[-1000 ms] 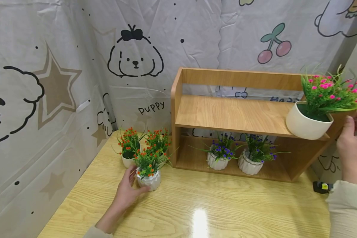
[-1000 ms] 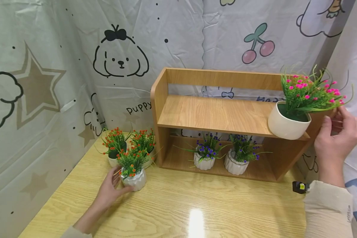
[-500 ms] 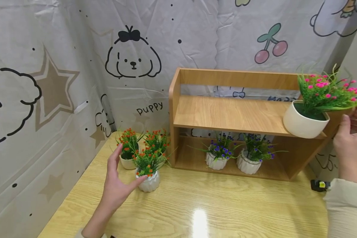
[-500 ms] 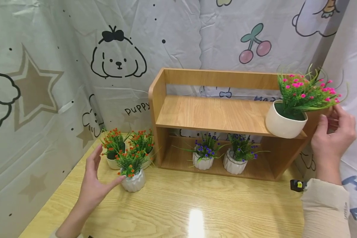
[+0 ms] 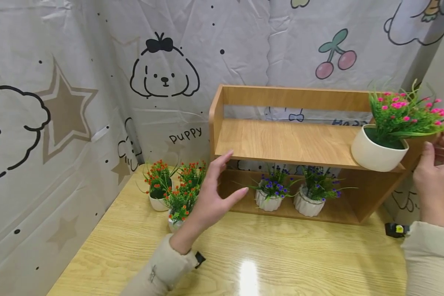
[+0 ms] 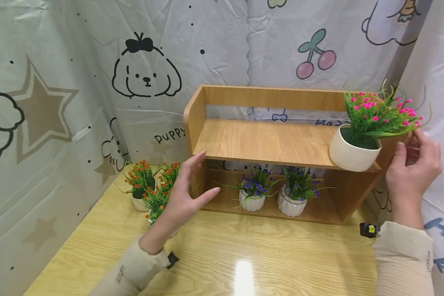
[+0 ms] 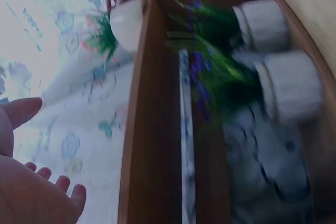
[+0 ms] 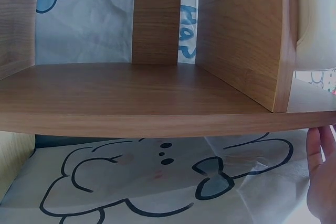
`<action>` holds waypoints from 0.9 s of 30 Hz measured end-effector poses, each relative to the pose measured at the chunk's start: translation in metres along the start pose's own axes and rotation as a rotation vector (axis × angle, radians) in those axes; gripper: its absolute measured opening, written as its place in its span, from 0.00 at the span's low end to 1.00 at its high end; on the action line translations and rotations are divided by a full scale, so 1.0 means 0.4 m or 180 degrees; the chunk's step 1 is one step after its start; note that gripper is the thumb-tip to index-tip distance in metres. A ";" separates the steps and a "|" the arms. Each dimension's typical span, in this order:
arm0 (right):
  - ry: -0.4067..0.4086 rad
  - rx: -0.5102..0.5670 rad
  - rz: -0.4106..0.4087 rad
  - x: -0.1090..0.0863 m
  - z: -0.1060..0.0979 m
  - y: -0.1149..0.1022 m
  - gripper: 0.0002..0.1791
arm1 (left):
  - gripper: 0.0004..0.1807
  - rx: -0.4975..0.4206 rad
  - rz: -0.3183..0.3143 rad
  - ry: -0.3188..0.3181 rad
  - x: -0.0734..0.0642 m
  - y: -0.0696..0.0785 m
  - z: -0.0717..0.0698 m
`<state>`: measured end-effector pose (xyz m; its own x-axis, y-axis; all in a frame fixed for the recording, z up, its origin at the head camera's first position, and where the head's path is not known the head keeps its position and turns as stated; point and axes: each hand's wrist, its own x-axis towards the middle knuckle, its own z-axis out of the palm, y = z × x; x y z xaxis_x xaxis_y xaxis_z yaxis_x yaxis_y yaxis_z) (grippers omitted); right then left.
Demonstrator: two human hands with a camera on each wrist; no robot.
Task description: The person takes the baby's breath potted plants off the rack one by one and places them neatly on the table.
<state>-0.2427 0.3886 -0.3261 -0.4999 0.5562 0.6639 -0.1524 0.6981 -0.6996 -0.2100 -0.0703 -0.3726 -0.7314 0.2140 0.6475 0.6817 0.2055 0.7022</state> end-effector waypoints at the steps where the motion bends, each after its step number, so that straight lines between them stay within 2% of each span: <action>1: 0.0003 0.0003 -0.0003 0.000 -0.002 -0.001 0.23 | 0.48 -0.0068 0.0014 -0.0083 0.023 0.003 0.029; 4: 0.0028 0.0054 0.0007 0.005 -0.003 0.000 0.23 | 0.47 -0.0274 0.0006 -0.0356 0.089 0.015 0.116; 9: 0.0092 0.0123 -0.0074 0.025 0.004 0.037 0.22 | 0.45 -0.0511 -0.0194 -0.0772 0.189 0.037 0.256; 13: 0.0150 0.0099 -0.0260 0.037 0.009 0.066 0.21 | 0.45 -0.0497 -0.0326 -0.0930 0.259 0.052 0.359; 16: 0.0236 0.0054 -0.0393 0.037 0.009 0.053 0.21 | 0.47 -0.0183 -0.0364 -0.0954 0.305 0.066 0.426; 19: 0.0337 0.0087 -0.0414 0.031 0.008 0.025 0.21 | 0.49 0.0170 -0.0418 -0.0914 0.339 0.075 0.483; 23: 0.0359 0.0101 -0.0384 0.018 0.006 0.004 0.20 | 0.52 0.0625 -0.0457 -0.0913 0.356 0.082 0.547; 27: 0.0363 0.0062 -0.0338 0.024 0.006 0.023 0.20 | 0.53 0.1013 -0.0415 -0.0973 0.359 0.094 0.601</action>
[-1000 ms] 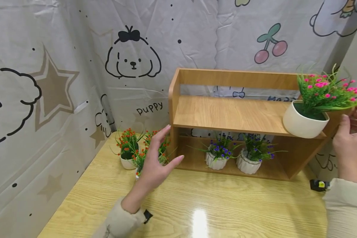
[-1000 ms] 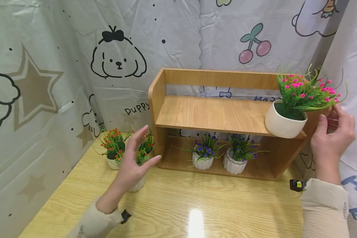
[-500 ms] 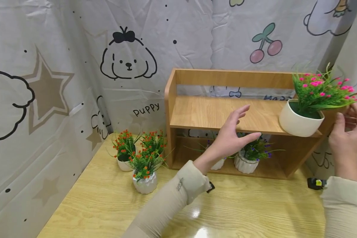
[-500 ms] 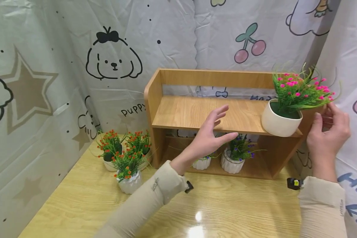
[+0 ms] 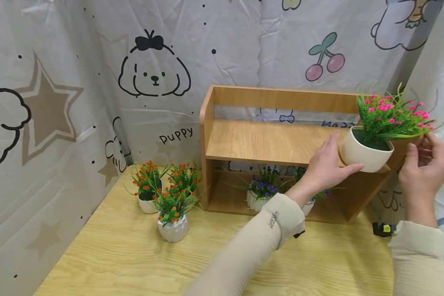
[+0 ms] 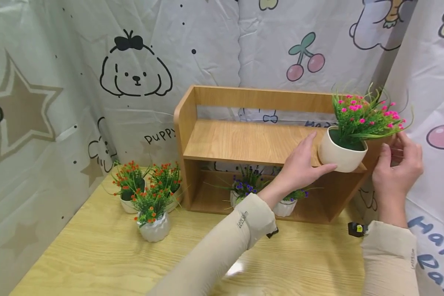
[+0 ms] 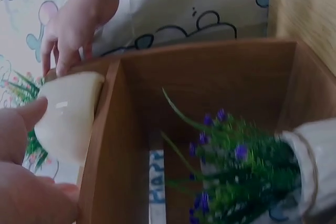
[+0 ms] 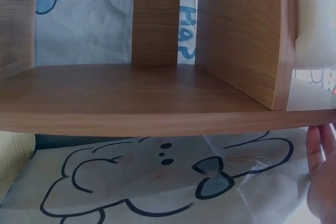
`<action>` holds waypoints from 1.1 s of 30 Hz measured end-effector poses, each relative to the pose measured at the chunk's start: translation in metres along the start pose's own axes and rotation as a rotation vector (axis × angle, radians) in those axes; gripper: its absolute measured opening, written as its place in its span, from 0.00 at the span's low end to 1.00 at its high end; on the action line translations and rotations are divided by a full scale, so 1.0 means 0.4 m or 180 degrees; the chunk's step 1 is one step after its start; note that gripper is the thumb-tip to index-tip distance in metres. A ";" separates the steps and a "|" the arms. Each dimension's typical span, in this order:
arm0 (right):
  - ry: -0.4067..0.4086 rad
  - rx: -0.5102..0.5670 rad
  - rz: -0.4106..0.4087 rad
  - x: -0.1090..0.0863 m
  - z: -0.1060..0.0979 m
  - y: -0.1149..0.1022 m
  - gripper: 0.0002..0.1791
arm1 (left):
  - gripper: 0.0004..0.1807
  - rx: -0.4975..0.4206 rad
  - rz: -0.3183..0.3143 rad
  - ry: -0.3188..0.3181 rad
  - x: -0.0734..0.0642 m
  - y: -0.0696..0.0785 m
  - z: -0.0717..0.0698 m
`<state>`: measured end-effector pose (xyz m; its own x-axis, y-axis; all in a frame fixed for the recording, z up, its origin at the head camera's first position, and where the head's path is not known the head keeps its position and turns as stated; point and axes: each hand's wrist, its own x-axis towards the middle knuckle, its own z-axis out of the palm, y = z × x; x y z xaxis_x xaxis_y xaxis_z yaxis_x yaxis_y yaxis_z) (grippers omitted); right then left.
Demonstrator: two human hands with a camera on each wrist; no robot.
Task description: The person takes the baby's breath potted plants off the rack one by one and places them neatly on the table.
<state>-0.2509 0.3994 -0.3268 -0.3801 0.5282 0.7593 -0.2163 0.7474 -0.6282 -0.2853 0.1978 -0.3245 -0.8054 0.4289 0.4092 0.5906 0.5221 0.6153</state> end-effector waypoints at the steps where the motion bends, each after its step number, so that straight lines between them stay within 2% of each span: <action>1: -0.0003 -0.0020 0.0007 0.002 0.001 0.010 0.20 | 0.52 0.0056 -0.0025 0.0029 0.003 0.006 0.010; 3: -0.0008 -0.0023 0.0012 0.007 0.004 0.028 0.19 | 0.51 0.0245 -0.0105 0.0137 0.008 0.019 0.026; 8: -0.0046 -0.0036 -0.0001 0.018 0.009 0.054 0.19 | 0.47 0.0948 -0.0256 0.0467 0.016 0.040 0.059; 12: -0.0020 -0.0028 -0.0026 0.017 0.006 0.047 0.20 | 0.43 0.1197 -0.0261 0.0550 0.012 0.045 0.081; 15: 0.0013 0.0030 -0.0050 0.009 0.000 0.022 0.20 | 0.40 0.1186 -0.0240 0.0593 0.009 0.042 0.089; 22: 0.0078 0.0211 -0.0027 -0.008 -0.012 -0.045 0.20 | 0.42 0.1098 -0.0205 0.0526 0.002 0.038 0.089; 29: 0.0063 0.0067 -0.0019 -0.008 -0.008 -0.040 0.16 | 0.38 0.0863 -0.0133 0.0456 -0.001 0.036 0.078; 33: 0.0092 0.0056 0.0014 -0.007 -0.003 -0.036 0.14 | 0.35 0.0670 -0.0005 0.0349 0.000 0.036 0.077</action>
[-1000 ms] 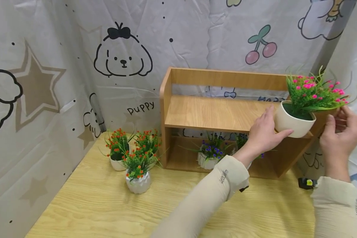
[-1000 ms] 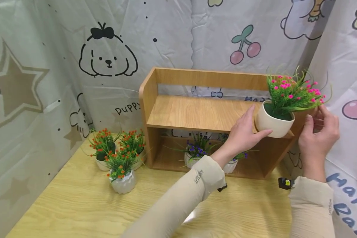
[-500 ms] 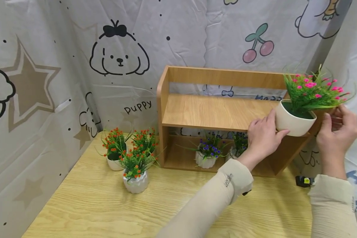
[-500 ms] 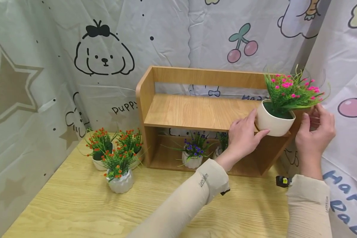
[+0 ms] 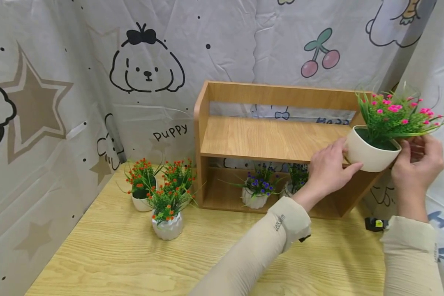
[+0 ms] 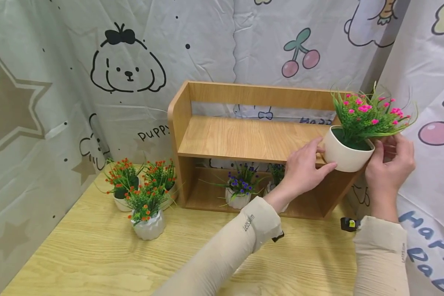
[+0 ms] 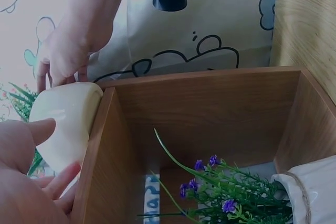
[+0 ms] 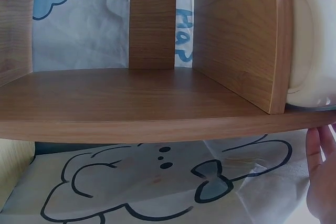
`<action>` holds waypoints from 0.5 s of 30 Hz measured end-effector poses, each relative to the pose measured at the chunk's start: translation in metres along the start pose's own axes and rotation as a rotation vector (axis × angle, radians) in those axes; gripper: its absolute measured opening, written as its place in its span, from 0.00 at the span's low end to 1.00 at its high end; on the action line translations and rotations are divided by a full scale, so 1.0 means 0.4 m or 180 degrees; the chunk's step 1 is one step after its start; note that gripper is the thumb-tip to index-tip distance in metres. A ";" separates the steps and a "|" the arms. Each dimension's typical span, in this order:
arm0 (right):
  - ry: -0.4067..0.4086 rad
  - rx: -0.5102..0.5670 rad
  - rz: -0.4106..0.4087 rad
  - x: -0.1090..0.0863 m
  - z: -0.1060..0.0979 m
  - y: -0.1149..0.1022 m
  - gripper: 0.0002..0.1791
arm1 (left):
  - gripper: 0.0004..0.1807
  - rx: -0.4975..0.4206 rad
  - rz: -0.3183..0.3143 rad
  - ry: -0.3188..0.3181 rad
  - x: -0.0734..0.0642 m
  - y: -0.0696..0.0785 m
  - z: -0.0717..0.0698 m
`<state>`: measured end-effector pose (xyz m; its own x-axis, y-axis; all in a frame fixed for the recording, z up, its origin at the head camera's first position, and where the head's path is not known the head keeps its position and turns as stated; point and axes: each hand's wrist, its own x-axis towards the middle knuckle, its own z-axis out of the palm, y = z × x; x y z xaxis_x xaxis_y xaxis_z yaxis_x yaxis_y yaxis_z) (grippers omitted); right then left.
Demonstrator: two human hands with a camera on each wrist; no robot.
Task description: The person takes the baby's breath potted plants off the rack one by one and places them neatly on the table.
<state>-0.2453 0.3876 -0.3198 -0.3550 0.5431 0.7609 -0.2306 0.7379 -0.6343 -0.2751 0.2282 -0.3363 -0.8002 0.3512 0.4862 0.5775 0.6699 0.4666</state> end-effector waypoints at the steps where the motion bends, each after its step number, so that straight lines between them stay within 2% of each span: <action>1: 0.0005 -0.0001 0.0012 0.000 0.000 -0.001 0.13 | 0.37 -0.0043 0.0042 -0.0046 0.000 0.002 0.000; 7: 0.0073 0.0115 0.0058 -0.003 -0.001 -0.011 0.13 | 0.43 -0.0201 0.0231 -0.0311 -0.001 0.013 0.006; 15: 0.0055 0.0047 0.0009 0.003 0.002 0.005 0.15 | 0.40 -0.0325 0.0140 -0.0241 -0.007 0.013 0.008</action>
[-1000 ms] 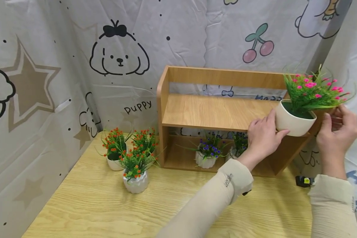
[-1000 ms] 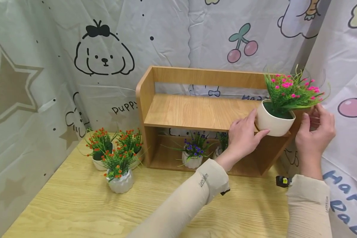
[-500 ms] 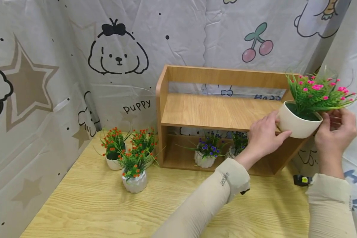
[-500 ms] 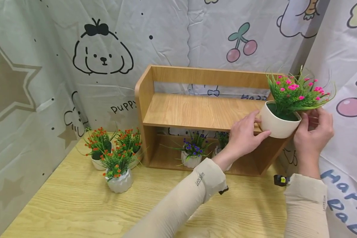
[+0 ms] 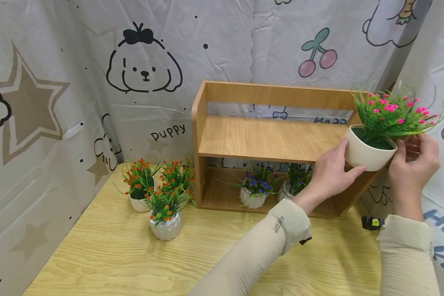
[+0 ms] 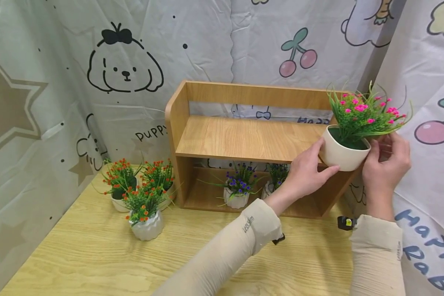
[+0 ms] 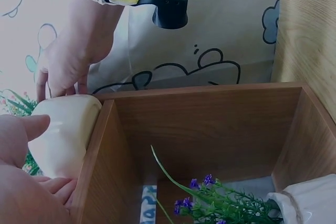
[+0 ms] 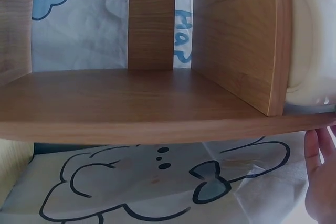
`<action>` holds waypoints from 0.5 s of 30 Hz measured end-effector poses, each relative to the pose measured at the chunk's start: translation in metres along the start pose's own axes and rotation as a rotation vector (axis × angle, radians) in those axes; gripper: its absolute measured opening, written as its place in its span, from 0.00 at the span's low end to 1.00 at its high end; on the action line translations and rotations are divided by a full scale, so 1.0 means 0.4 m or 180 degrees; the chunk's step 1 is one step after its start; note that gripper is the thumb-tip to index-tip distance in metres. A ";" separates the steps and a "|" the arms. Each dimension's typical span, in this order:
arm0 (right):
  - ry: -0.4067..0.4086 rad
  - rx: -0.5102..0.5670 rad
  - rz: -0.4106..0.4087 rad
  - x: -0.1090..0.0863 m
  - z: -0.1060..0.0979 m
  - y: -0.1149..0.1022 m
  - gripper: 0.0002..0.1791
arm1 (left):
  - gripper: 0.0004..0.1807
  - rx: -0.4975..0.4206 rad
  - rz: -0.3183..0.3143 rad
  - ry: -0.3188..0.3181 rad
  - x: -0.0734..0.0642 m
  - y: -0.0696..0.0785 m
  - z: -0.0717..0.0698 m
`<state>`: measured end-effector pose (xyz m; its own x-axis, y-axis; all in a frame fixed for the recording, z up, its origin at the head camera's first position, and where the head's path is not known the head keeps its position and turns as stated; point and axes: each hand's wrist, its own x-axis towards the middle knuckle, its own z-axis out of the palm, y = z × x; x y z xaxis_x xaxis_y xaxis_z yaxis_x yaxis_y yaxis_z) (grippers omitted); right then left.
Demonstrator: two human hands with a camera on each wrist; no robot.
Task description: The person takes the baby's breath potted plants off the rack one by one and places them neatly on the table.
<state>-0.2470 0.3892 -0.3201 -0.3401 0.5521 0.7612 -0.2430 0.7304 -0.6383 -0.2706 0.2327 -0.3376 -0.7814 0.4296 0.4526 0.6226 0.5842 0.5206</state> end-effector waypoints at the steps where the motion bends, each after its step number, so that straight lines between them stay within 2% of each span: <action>1: -0.0015 -0.0012 -0.0023 0.003 0.001 0.009 0.15 | 0.40 -0.0013 -0.0015 0.0015 -0.002 0.000 -0.001; 8: -0.0130 0.0136 -0.0163 0.006 -0.003 0.017 0.20 | 0.41 -0.0076 -0.0112 0.0249 -0.016 -0.009 -0.010; 12: -0.0191 0.0222 -0.0255 0.011 -0.006 0.040 0.23 | 0.42 -0.0210 -0.0163 0.0290 -0.024 -0.017 -0.015; 15: -0.0225 0.0278 -0.0283 0.008 -0.011 0.034 0.25 | 0.46 -0.0193 -0.0145 0.0350 -0.024 -0.020 -0.017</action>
<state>-0.2473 0.4025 -0.3258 -0.3761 0.4549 0.8072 -0.3520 0.7357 -0.5787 -0.2677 0.2193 -0.3413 -0.8019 0.3235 0.5023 0.5904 0.5572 0.5839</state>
